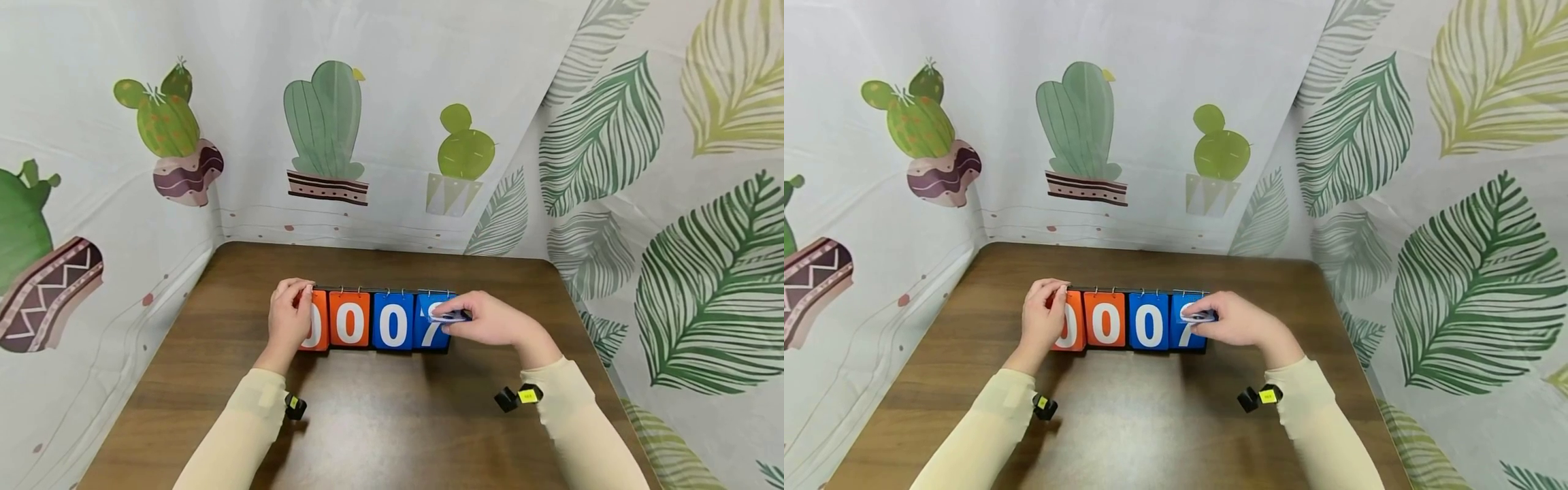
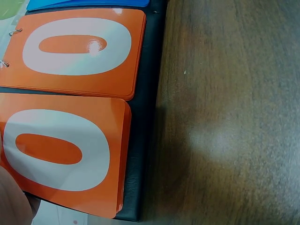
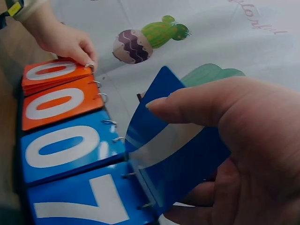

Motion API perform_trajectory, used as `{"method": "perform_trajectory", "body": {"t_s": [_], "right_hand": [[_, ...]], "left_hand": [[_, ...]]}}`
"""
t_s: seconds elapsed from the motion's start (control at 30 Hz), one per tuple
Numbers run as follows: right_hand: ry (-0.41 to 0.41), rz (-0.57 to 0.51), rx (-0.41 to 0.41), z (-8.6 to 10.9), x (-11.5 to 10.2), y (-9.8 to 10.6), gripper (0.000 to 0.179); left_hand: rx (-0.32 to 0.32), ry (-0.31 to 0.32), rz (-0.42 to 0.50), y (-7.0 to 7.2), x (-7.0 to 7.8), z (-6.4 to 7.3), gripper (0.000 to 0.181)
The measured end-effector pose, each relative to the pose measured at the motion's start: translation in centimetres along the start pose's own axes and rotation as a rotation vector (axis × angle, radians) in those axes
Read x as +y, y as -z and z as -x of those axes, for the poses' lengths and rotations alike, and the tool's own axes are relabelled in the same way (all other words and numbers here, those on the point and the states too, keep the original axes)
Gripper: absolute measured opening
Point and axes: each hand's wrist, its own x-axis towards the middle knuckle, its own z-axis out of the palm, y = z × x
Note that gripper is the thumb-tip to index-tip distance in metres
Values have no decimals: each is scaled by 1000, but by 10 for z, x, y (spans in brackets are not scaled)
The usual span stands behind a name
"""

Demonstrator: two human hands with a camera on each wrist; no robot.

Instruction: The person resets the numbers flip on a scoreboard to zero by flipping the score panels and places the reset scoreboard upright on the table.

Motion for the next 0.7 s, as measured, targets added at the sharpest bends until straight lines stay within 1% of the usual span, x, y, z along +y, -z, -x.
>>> {"method": "perform_trajectory", "body": {"t_s": [0.07, 0.13, 0.3, 0.43, 0.7], "right_hand": [[-8, 17, 4, 3, -1, -7, 34], [-16, 57, 12, 5, -1, -15, 34], [-22, 149, 60, 6, -3, -32, 32], [-34, 193, 89, 7, -5, -42, 30], [-80, 340, 97, 6, -3, -67, 30]], "left_hand": [[0, 0, 1, 0, -1, 0, 25], [0, 1, 0, -1, -1, 0, 25], [7, -8, -4, -1, -1, 0, 26], [9, -14, -2, -1, 0, 1, 26], [3, -17, 9, 0, 1, 0, 25]]}}
